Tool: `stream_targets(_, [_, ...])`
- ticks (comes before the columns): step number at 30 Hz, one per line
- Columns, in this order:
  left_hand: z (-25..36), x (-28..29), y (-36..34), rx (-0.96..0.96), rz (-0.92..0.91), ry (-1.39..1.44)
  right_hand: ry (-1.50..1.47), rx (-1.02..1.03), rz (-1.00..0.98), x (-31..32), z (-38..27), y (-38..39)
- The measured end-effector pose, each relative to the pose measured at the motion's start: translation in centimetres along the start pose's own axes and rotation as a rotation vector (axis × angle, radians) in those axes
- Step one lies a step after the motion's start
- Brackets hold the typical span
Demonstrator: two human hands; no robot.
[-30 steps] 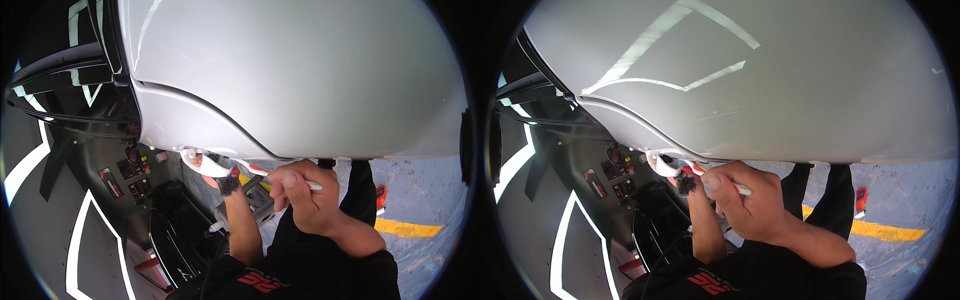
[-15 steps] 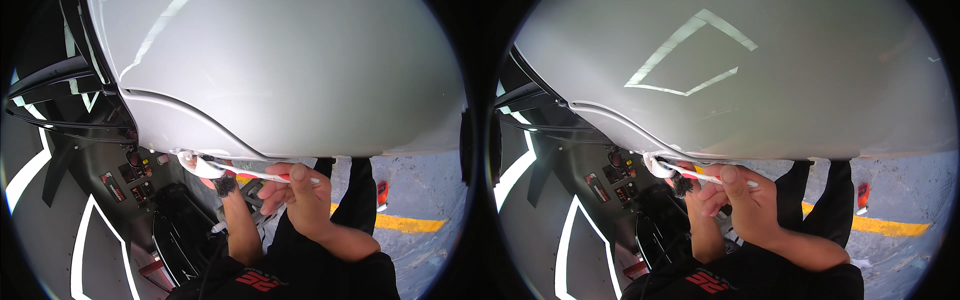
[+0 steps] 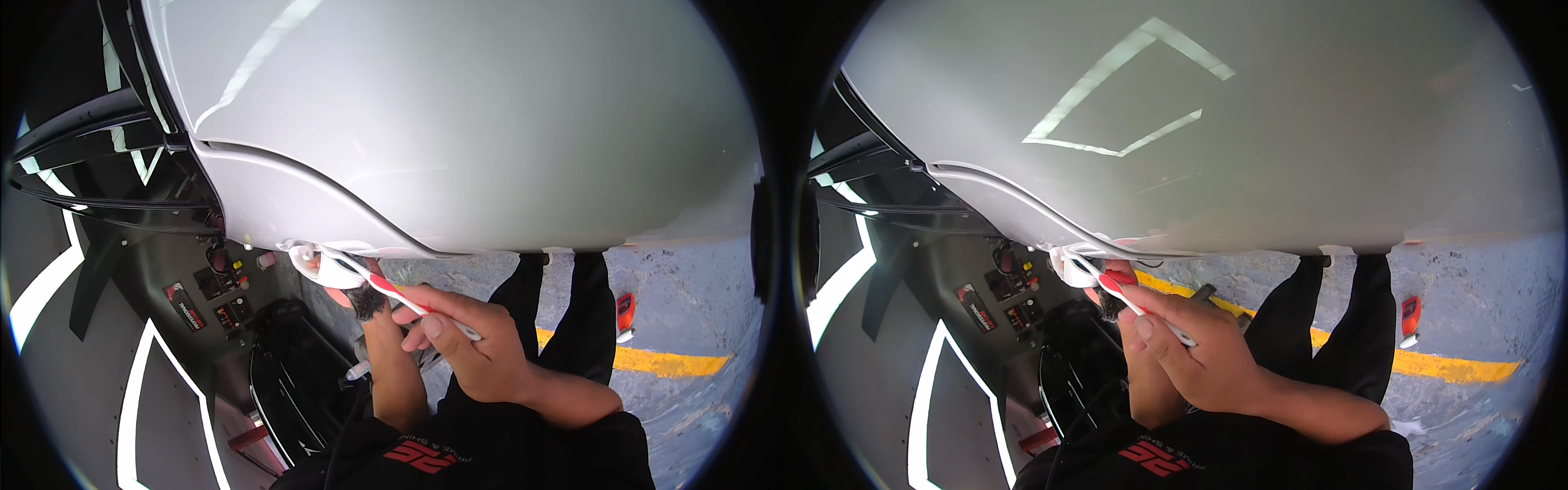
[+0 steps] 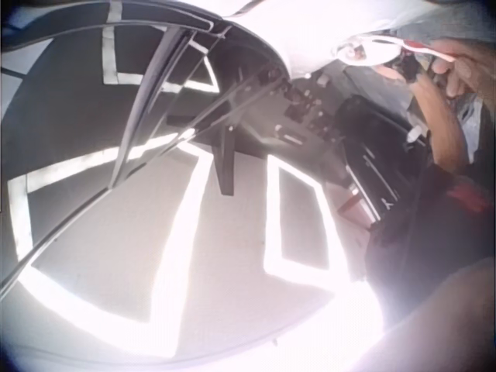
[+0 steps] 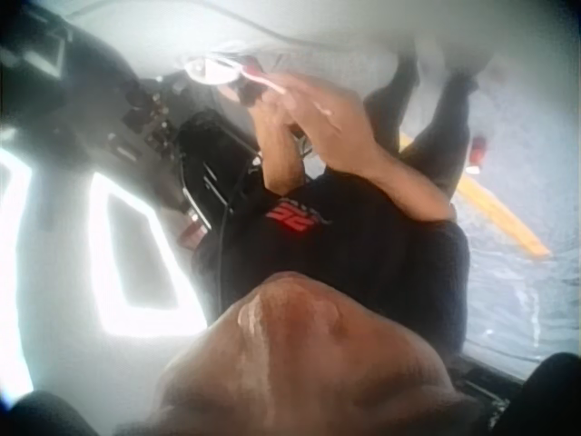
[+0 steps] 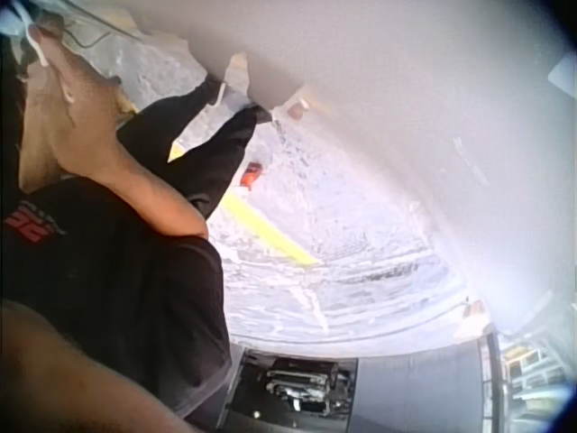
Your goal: The person scrubs the door handle of a white car using a toothbrush and a small brush, applying cleaning solution from a spray bottle. They then move to the rear door, spraying and scrubbing the window trim and door panel with the same brushes.
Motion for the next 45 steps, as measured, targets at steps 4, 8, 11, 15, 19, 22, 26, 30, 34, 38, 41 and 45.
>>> stream_targets(4, [0.8,0.9,-0.6,0.064,0.031,-0.02,0.106,-0.036,0.003,0.8,1.1,-0.6])
stream_targets(8, [4.5,4.2,0.4,-0.107,0.173,-0.125,0.611,0.302,0.052,0.4,-2.7,-1.4])
stream_targets(11, [1.8,1.3,-0.4,0.055,-0.028,-0.034,0.685,0.319,0.032,1.1,-3.9,-1.6])
stream_targets(15, [0.3,0.5,-0.1,0.093,-0.063,-0.054,0.522,0.286,0.065,1.7,-3.7,-2.3])
stream_targets(19, [1.8,2.1,-0.1,-0.095,0.071,-0.129,0.636,0.199,-0.011,1.9,-5.0,-1.4])
stream_targets(22, [1.4,1.9,0.0,-0.013,0.046,-0.107,0.629,0.187,-0.059,1.6,-6.9,-1.8])
stream_targets(26, [0.4,1.0,-0.2,0.031,-0.006,-0.155,0.761,0.214,-0.109,0.0,-7.0,-2.8])
stream_targets(30, [0.3,0.7,0.2,0.06,0.0,-0.042,0.745,0.279,-0.119,0.4,-9.0,-2.6])
stream_targets(34, [0.5,1.3,-0.3,0.034,-0.039,-0.078,0.77,0.342,-0.051,0.0,-8.2,-3.0])
stream_targets(38, [3.8,4.3,0.4,-0.1,0.13,-0.096,0.858,0.352,0.02,-0.7,-8.5,-2.3])
stream_targets(41, [3.2,3.8,0.8,-0.091,0.119,-0.462,0.86,0.307,0.003,0.3,-8.7,-1.6])
stream_targets(45, [3.1,3.7,0.1,-0.046,0.067,-0.134,0.77,0.276,-0.014,0.7,-6.8,-2.7])
Point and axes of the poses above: each hand's wrist, its own y-axis away from the middle knuckle, its own x-axis out of the back of the hand, z = x × y, the point moved 7 cm from there along -y, towards the middle knuckle, and after that the axes turned 8 degrees about -x, right-handed, at the moved point
